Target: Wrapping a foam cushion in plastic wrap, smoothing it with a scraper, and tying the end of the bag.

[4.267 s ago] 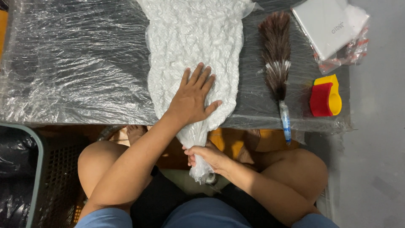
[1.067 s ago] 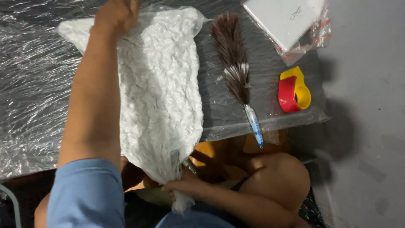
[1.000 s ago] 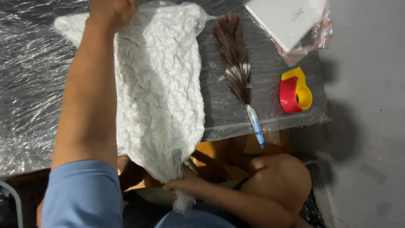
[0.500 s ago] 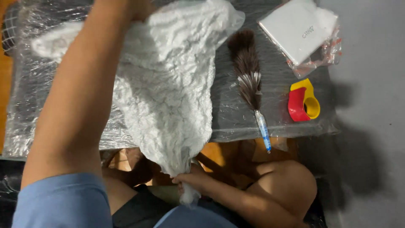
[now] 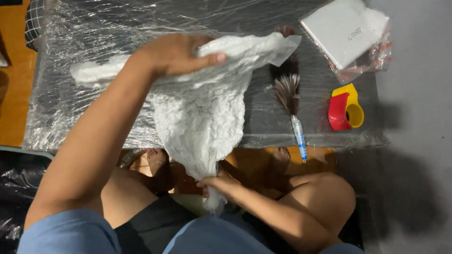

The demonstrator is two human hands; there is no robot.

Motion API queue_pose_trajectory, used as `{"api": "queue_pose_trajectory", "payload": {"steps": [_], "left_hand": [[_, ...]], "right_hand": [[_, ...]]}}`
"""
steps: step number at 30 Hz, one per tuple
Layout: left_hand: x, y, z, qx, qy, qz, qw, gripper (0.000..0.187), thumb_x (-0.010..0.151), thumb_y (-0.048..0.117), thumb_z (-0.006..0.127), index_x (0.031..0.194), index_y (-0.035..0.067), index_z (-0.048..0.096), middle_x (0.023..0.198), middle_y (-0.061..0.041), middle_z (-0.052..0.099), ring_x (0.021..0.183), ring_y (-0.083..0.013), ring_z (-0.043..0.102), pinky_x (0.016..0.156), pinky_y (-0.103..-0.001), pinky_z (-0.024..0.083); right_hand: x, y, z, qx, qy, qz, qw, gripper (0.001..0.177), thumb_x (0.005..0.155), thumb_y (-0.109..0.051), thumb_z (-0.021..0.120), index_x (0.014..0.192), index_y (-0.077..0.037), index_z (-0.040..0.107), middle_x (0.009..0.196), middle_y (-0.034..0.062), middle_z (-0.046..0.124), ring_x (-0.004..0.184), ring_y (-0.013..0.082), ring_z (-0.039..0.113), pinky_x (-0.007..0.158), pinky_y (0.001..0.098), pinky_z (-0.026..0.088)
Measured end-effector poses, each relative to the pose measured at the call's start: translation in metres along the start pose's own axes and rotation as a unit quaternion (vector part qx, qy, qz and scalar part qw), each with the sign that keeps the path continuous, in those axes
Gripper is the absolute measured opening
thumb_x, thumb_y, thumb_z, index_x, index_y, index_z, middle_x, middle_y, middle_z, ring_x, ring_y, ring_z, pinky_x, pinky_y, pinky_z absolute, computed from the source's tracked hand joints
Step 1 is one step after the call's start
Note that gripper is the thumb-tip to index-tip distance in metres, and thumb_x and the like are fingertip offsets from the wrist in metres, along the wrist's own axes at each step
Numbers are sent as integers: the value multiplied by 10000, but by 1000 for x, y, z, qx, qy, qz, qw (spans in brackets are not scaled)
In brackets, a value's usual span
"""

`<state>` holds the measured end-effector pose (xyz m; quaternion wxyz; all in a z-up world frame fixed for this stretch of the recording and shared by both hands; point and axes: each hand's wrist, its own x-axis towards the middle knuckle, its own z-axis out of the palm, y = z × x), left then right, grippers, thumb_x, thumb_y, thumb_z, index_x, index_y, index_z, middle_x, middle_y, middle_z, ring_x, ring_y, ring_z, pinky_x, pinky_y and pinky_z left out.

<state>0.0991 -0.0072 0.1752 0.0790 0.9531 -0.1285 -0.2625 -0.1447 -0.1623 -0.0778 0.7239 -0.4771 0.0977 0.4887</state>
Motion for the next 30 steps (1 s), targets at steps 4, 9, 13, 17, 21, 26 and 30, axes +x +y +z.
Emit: {"api": "queue_pose_trajectory", "payload": {"steps": [4,9,13,17,21,26,30], "left_hand": [[-10,-15,34,76,103,104,986,1252,656,965,249,1588,140,381,1288,-215,657,959,-396,722,928,-564,547],[-18,-11,59,124,157,94,975,1304,651,1010,579,1551,79,427,1453,-142,583,967,-358,727,869,-498,557],[-22,-10,78,94,219,144,961,1038,797,792,657,1483,37,467,1324,-208,648,1220,-391,633,1018,-523,485],[-18,-17,102,126,289,149,937,1016,783,709,737,1474,15,465,1341,-186,627,1254,-357,609,1054,-472,438],[-1,-33,118,131,294,151,935,1092,721,718,773,1493,24,434,1370,-174,603,1291,-340,576,1096,-460,393],[22,-51,132,130,423,189,877,1032,875,847,499,1424,-27,496,1266,-191,648,1198,-337,638,1051,-444,449],[43,-69,140,135,441,203,864,1047,886,855,454,1423,-42,500,1221,-194,649,1172,-341,649,1046,-450,463]], "right_hand": [[0,3,0,-2,36,40,999,196,808,-85,713,952,47,693,662,103,629,540,184,590,540,293,504],[5,11,-1,43,11,-2,999,95,810,-22,693,874,48,689,635,108,620,513,183,577,514,291,497],[-6,-6,15,57,85,7,995,134,715,1,763,761,37,643,540,149,553,428,236,607,490,362,533],[-16,-22,22,59,74,10,995,136,722,12,763,743,26,629,533,137,544,418,223,584,480,343,514],[-12,-21,21,37,81,6,996,131,721,-6,763,688,25,640,516,144,562,417,236,607,478,353,526],[-12,-25,21,6,87,9,996,139,694,-43,777,675,33,663,522,157,597,444,248,649,489,373,561],[-9,-16,15,23,90,6,996,152,702,-15,784,730,53,651,544,189,590,465,280,660,501,392,568]]}}
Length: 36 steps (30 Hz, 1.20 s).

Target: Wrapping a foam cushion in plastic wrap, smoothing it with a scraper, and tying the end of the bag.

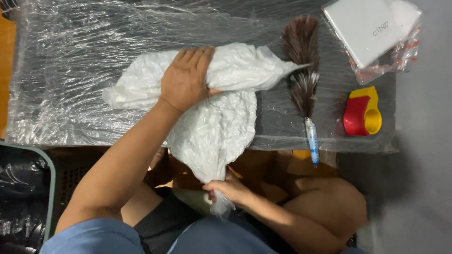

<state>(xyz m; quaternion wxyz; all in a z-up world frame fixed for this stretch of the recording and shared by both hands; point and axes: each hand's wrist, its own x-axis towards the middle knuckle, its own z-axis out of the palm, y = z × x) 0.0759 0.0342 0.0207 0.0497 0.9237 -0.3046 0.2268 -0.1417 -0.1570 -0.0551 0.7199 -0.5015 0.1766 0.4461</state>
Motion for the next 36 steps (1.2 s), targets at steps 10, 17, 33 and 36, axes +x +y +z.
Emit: {"api": "queue_pose_trajectory", "payload": {"steps": [10,17,33,36], "left_hand": [[26,-17,27,48,26,-99,994,868,728,667,868,1271,44,601,994,-66,723,902,-210,689,867,-311,520],[31,-23,-12,-66,-94,-80,990,817,1028,745,373,1599,160,372,1055,-129,713,836,-312,691,729,-456,543],[107,35,-18,46,-320,-94,942,1195,813,1021,98,1335,123,690,1093,-270,696,964,-386,682,749,-506,531],[85,46,-26,-37,-306,-105,946,1221,735,1019,228,1440,79,561,1505,-311,432,1443,-540,267,1068,-852,101]], "right_hand": [[5,-2,-9,-7,-78,-14,997,113,822,-31,655,921,23,651,626,94,592,525,192,576,523,307,497],[22,23,-17,14,-54,24,998,259,820,-18,690,1073,38,695,705,103,637,553,174,588,522,289,489],[21,17,-19,40,-122,23,991,104,884,-9,650,978,35,641,650,99,603,533,182,570,562,298,502],[23,16,-16,10,-111,9,994,265,841,-26,694,1088,49,635,697,91,632,556,178,612,546,295,531]]}}
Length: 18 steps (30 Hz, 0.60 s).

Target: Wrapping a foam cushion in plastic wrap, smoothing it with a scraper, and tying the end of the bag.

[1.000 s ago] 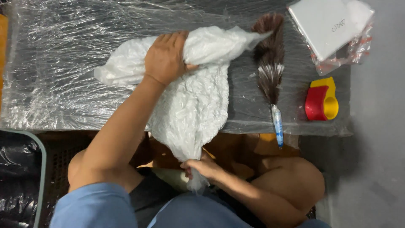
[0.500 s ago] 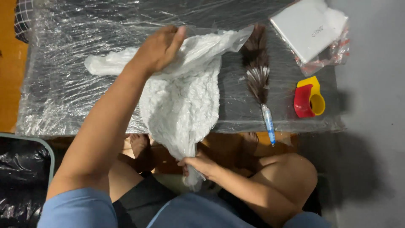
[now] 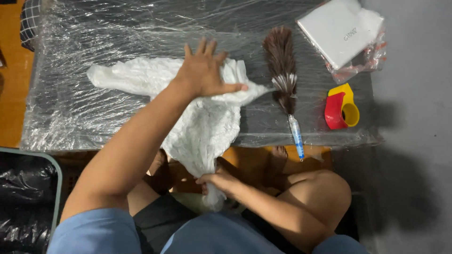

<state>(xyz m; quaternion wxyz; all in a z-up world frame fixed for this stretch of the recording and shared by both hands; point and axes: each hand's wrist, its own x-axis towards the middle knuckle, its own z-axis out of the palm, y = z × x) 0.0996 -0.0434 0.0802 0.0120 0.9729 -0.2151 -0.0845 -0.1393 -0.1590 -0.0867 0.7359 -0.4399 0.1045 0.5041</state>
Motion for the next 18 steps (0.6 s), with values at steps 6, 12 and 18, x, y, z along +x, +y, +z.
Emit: {"api": "queue_pose_trajectory", "payload": {"steps": [6,12,18], "left_hand": [[-50,19,7,52,68,59,995,1311,645,1034,486,1538,75,445,1423,-220,597,1300,-425,564,1058,-653,363],[-57,23,43,87,92,61,990,1300,697,1018,441,1573,60,382,1496,-246,502,1390,-462,446,1121,-657,257],[-18,0,84,72,198,67,975,1147,840,931,403,1496,-8,469,1380,-278,579,1282,-476,537,1079,-625,313]], "right_hand": [[-15,-8,15,15,94,-2,995,210,700,-78,807,805,23,655,565,154,601,473,251,655,533,414,582],[-10,-4,17,-67,115,-16,991,183,700,-128,773,666,28,683,523,147,613,461,243,656,543,399,578],[-15,-8,11,-43,70,-60,995,151,734,-99,790,727,34,720,543,164,631,476,260,672,546,394,571]]}}
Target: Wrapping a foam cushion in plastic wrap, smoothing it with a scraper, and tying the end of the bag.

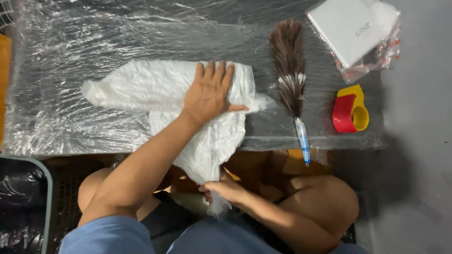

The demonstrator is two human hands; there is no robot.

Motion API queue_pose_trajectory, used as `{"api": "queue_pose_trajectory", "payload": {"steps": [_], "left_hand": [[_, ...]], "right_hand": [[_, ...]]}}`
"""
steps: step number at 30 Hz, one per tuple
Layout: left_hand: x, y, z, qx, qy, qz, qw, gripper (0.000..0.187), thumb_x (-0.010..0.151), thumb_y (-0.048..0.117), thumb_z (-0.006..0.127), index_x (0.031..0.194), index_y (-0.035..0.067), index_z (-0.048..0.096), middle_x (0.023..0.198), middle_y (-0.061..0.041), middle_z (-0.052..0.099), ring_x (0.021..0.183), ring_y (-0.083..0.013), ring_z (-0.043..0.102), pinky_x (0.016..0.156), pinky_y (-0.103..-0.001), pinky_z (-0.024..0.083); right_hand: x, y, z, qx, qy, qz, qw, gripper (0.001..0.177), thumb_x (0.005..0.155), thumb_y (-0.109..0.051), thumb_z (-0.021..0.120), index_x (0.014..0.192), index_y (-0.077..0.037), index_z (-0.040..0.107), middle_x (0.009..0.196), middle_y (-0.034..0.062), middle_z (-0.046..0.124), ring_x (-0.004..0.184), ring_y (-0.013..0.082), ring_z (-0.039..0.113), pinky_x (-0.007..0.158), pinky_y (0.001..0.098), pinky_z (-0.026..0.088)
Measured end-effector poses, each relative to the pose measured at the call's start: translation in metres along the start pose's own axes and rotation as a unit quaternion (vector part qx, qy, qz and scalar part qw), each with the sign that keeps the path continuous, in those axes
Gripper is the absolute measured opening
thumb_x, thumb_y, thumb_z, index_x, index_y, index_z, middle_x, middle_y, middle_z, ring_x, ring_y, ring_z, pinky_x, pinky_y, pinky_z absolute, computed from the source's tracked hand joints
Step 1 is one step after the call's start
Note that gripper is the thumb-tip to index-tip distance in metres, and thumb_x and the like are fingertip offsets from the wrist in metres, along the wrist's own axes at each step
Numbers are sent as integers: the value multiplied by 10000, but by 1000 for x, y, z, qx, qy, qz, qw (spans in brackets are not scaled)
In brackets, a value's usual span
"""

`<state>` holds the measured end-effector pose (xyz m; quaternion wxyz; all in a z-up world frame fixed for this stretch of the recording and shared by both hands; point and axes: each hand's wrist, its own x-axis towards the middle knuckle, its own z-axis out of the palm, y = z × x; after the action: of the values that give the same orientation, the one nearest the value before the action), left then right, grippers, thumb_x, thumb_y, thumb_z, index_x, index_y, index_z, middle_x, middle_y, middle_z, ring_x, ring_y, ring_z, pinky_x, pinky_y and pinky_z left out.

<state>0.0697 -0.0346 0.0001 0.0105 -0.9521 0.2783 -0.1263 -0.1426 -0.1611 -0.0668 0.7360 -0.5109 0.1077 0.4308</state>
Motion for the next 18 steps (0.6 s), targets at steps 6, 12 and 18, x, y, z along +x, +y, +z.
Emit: {"api": "queue_pose_trajectory", "payload": {"steps": [6,12,18], "left_hand": [[36,-28,19,19,161,7,987,1063,848,965,448,1225,-10,635,981,-166,693,819,-330,691,796,-479,463],[64,-46,53,95,78,-85,989,1050,894,1083,352,960,84,670,705,-21,679,531,-135,586,618,-276,500],[72,-51,46,64,51,-124,989,1170,779,1144,214,995,99,691,642,-14,644,442,-160,575,449,-311,492]], "right_hand": [[-6,-17,-2,-15,-25,18,999,118,789,-82,777,744,11,719,526,181,633,520,273,699,659,361,578],[2,-6,-11,54,-15,88,995,293,834,22,662,1119,38,598,668,107,607,536,200,574,505,326,495],[0,-5,-15,34,-42,15,998,73,854,-30,665,840,39,681,622,110,634,524,186,584,543,302,505]]}}
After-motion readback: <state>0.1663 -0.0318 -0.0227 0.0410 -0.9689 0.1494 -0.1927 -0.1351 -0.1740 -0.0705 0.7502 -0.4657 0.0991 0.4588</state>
